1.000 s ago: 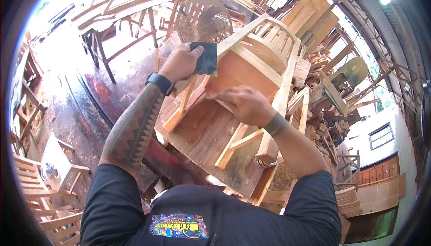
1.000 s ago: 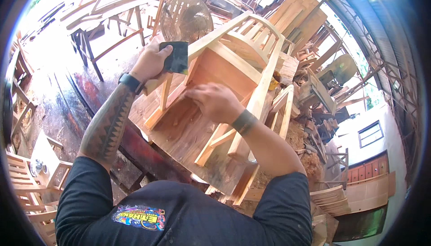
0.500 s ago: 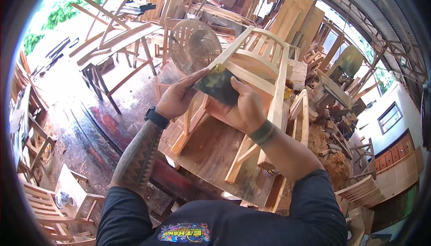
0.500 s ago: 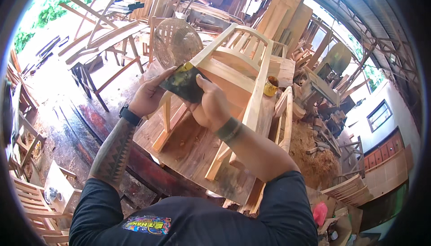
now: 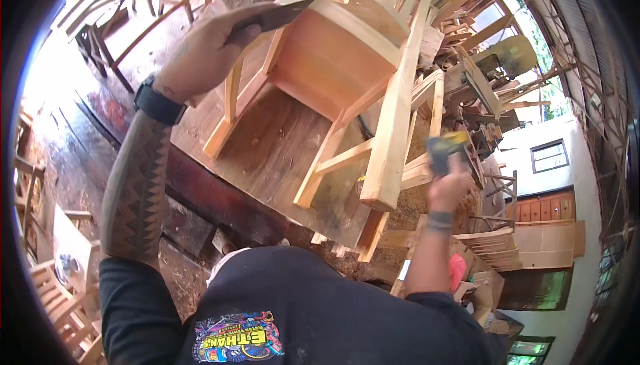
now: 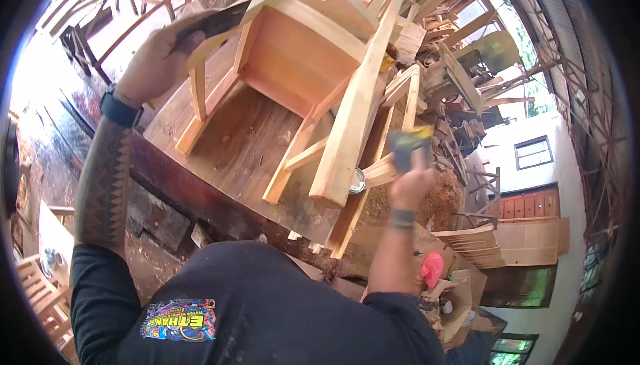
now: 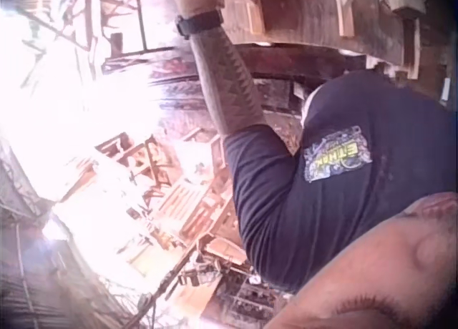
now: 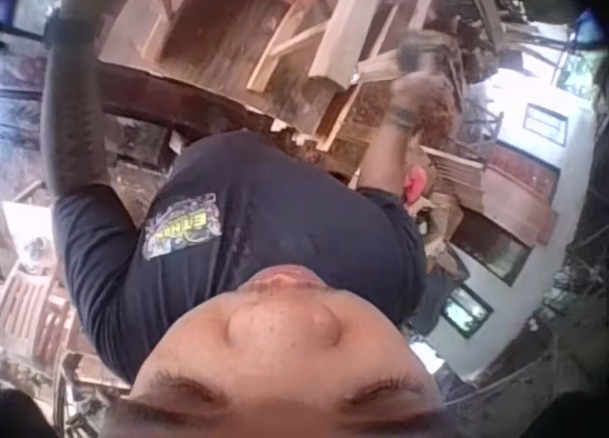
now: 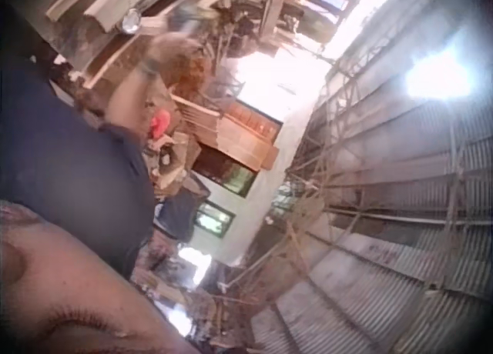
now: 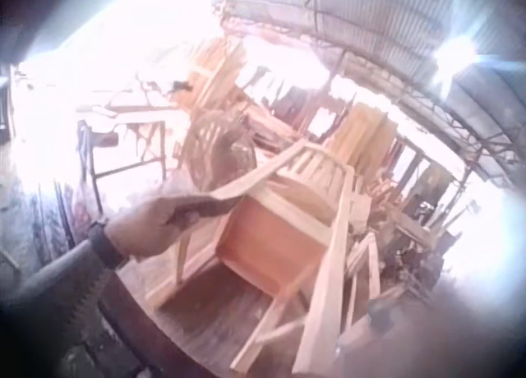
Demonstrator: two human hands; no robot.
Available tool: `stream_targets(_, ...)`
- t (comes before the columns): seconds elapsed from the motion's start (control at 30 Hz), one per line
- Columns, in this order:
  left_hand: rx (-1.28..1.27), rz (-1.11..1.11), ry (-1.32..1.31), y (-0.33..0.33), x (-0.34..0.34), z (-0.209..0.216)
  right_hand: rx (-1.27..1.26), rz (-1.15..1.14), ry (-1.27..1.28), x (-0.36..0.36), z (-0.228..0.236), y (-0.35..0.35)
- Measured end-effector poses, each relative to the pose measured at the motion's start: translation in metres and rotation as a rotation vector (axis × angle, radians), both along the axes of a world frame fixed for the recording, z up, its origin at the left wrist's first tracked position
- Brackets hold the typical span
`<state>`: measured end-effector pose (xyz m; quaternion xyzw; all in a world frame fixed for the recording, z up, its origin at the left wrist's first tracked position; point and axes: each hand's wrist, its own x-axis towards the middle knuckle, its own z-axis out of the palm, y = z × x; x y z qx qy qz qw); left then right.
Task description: The person sands the wooden surfaces of a chair using a piece of sandpaper, focusing on the seat edges, back slats, and leg joints.
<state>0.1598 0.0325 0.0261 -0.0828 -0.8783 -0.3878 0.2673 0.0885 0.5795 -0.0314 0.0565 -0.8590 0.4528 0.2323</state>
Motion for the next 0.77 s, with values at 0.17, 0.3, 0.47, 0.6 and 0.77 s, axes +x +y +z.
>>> stream_targets(0.17, 0.046, -0.073, 0.069, -0.004, -0.009, -0.026, 0.479, 0.141, -0.356, -0.011, -0.175, -0.033)
stream_targets(0.3, 0.148, 0.002, -0.039, -0.020, -0.003, -0.049, 0.721, 0.327, -0.132, -0.113, -0.246, -0.084)
stream_targets(0.47, 0.152, 0.029, 0.076, 0.040, -0.001, -0.018, 0.821, 0.414, 0.142, -0.177, -0.310, -0.090)
stream_targets(0.6, 0.129, -0.210, 0.087, 0.018, -0.010, -0.033, 1.126, 0.254, 0.074, -0.159, -0.317, -0.119)
stream_targets(0.77, 0.583, -0.509, -0.009, 0.039, -0.016, -0.016, 1.337, 0.354, -0.286, -0.136, -0.286, -0.130)
